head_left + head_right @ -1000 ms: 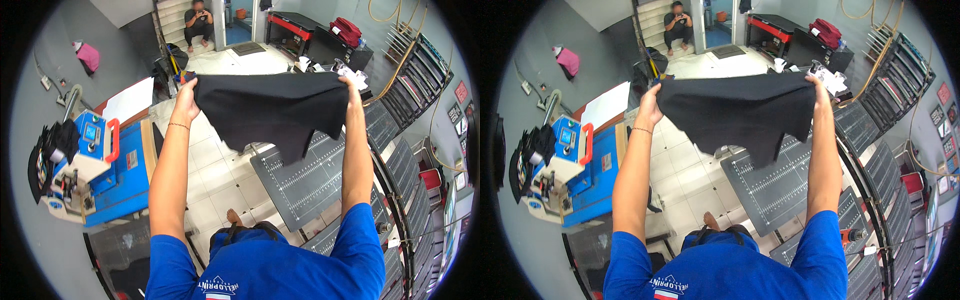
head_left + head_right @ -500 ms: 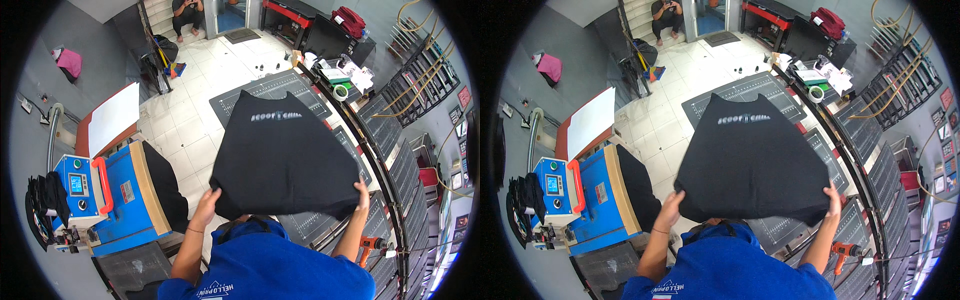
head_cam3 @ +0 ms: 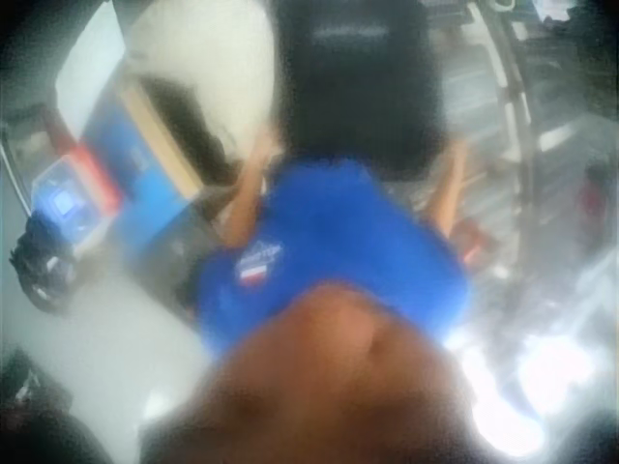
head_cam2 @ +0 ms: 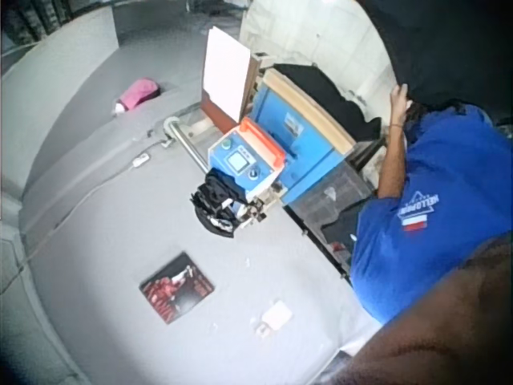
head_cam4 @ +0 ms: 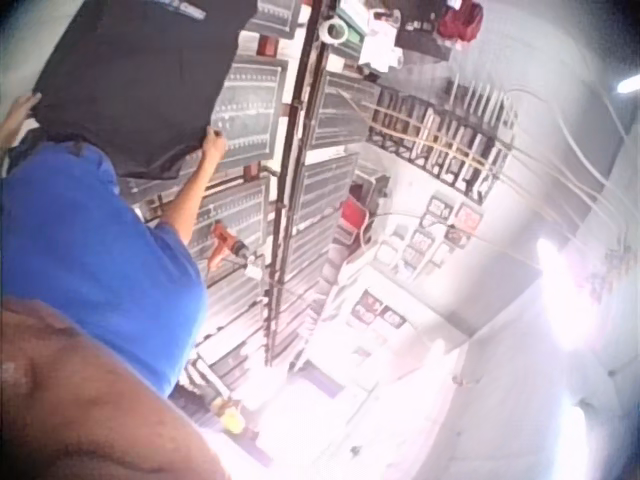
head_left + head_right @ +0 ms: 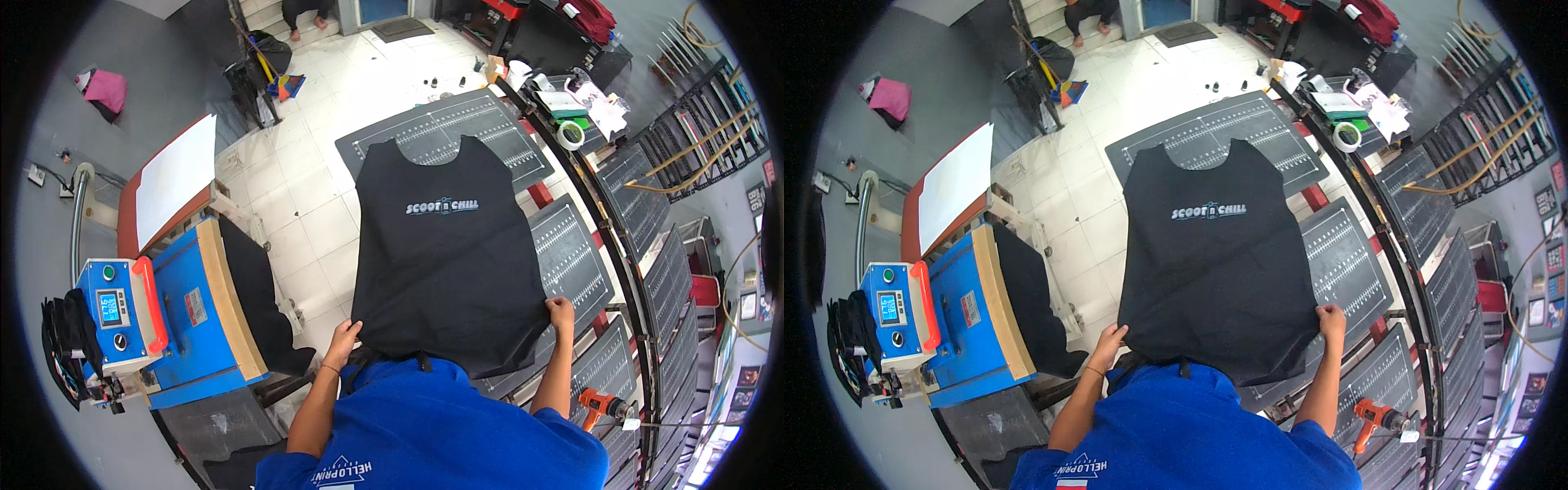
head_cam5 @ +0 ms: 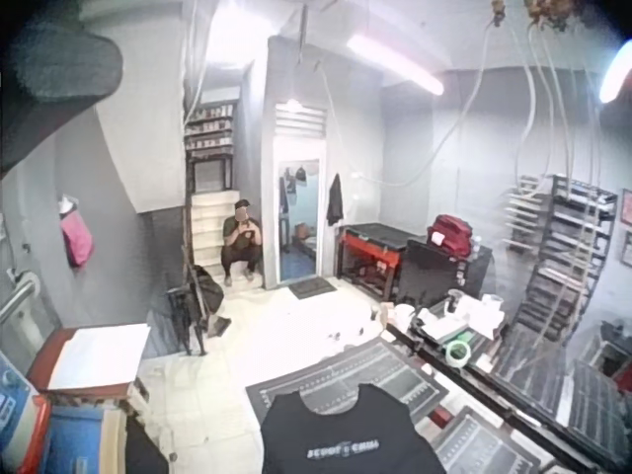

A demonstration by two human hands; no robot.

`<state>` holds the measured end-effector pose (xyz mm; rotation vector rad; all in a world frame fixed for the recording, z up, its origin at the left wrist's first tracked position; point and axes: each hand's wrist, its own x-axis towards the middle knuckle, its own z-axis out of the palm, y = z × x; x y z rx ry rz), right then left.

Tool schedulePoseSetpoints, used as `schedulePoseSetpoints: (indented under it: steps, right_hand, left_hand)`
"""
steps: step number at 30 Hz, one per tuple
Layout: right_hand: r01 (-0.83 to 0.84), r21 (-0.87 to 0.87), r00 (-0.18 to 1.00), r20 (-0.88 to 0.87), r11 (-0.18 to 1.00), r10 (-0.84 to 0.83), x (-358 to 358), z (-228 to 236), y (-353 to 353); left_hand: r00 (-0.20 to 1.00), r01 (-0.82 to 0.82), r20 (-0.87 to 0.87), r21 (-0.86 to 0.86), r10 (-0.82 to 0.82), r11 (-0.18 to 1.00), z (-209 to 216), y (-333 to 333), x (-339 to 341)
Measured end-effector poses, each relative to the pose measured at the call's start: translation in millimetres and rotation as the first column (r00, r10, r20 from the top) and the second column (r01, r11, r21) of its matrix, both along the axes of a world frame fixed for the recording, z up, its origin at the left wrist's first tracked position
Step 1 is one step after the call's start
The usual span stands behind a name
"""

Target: The person places black fabric onto a screen printing heat press, aligns a white paper transfer, operates the press, and then uses a heat gun to dry the printed design on several shirts laid out on printing tables.

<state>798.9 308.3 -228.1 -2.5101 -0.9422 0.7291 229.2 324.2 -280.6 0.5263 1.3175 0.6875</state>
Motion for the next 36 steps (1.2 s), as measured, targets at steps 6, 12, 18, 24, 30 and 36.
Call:
schedulePoseSetpoints:
  steps: [6,12,18,24,30,36]
  right_hand:
    - [-0.342,0.28,0.933,0.214,0.897,0.289,-113.8,59.3,126.5]
    - [-0.633,0.622,0.411,-0.234,0.461,0.881,-367.2,153.6,189.5]
    - [-0.626,0.771,-0.247,-0.055,-0.117,0.967,-565.7,221.5,142.7]
    - [-0.395,0.853,-0.279,0.241,-0.34,0.93,-719.3,253.9,118.2]
    - [-0.438,0.819,-0.227,0.298,-0.37,0.927,-797.5,210.4,152.2]
    - [-0.321,0.911,-0.181,0.21,-0.26,0.961,-800.7,202.4,145.4]
  left_hand:
    - [0.869,0.008,-0.487,0.179,0.081,0.984,-80.6,-52.9,-26.0]
    - [0.84,-0.004,-0.538,0.116,0.066,0.993,-71.1,-117.0,-63.9]
    - [0.647,-0.474,-0.43,0.42,0.63,0.774,20.6,-235.7,-104.2]
    - [-0.459,-0.528,-0.76,0.649,0.459,0.547,89.7,-378.8,-119.2]
    - [-0.4,-0.915,-0.895,0.404,-0.197,0.019,29.8,-558.0,-81.5]
    - [-0.24,-0.916,-0.939,0.303,-0.244,-0.263,19.1,-619.4,-45.3]
